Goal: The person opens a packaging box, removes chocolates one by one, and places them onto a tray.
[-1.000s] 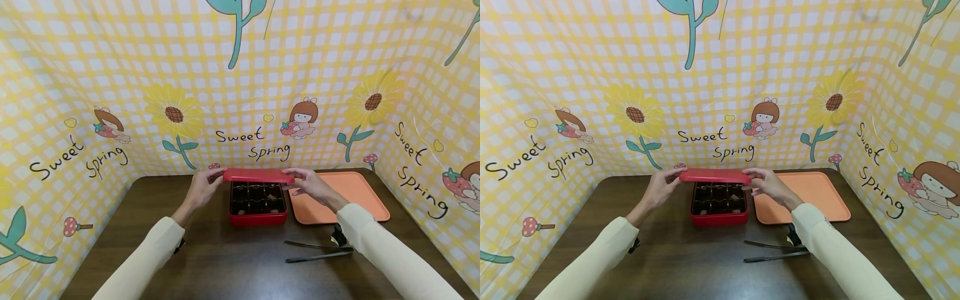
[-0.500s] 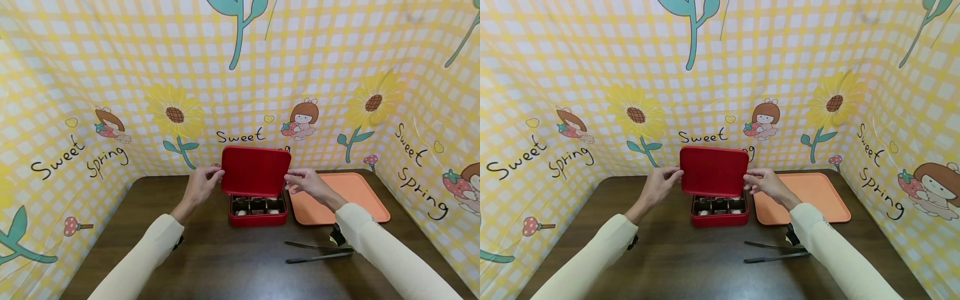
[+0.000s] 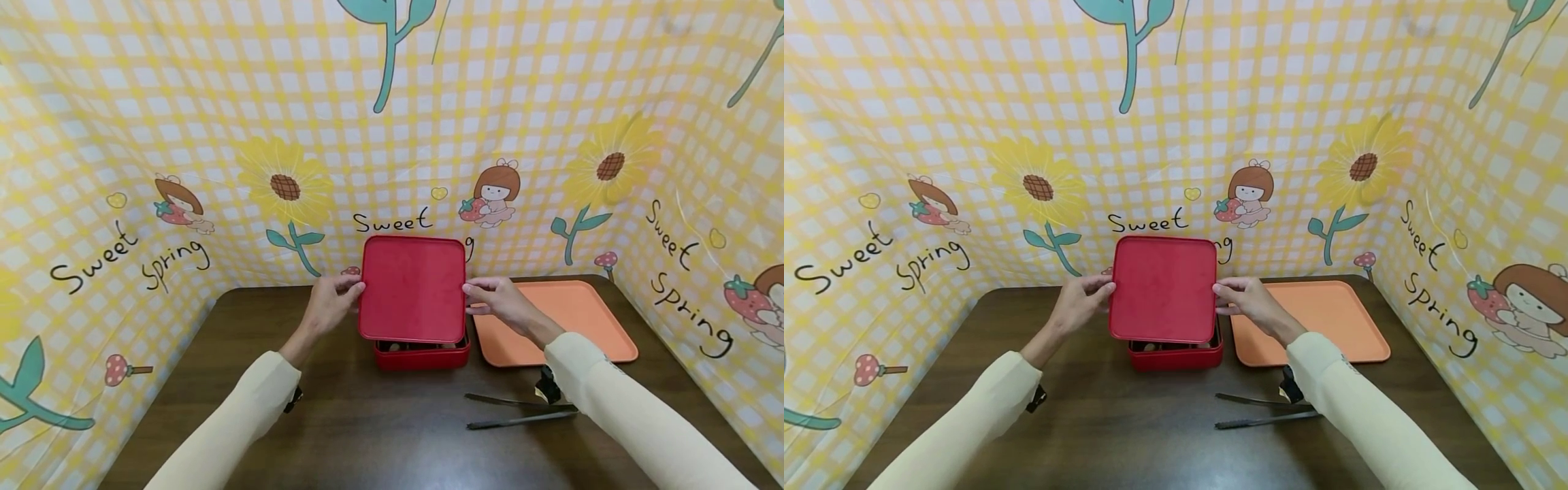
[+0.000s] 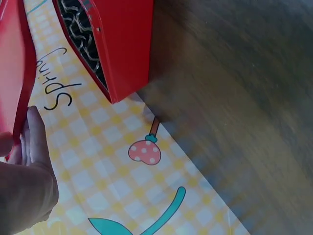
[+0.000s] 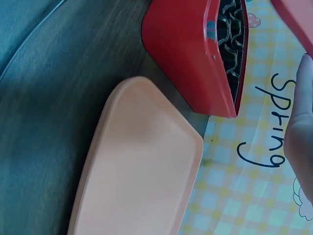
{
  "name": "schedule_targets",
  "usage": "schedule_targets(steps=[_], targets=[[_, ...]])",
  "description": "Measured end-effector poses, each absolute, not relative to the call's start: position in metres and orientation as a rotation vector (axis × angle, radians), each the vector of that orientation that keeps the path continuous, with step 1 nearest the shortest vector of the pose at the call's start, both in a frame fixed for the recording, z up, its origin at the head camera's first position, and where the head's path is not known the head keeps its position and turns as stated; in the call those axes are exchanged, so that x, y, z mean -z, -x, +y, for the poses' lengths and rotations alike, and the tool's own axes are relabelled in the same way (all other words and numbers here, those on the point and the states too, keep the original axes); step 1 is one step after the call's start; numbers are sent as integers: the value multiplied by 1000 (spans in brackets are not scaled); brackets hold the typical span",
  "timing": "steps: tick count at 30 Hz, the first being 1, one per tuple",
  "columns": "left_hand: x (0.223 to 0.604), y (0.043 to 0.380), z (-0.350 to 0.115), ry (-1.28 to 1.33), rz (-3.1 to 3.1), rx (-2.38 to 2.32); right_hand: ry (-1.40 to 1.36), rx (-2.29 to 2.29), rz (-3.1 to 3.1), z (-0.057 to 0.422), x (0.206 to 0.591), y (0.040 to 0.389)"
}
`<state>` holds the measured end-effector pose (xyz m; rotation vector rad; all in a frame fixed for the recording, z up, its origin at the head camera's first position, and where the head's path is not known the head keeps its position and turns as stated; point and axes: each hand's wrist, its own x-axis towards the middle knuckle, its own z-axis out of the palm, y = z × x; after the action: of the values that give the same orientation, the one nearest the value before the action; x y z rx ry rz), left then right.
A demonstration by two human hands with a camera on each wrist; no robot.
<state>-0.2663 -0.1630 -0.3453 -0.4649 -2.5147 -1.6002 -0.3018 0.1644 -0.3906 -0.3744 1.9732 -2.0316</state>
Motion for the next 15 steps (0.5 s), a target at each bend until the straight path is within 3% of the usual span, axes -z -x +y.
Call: schedule_targets(steps=[15], targets=[[382,292,-168,211,-2528,2042,226,2039,1949,161,395,303]])
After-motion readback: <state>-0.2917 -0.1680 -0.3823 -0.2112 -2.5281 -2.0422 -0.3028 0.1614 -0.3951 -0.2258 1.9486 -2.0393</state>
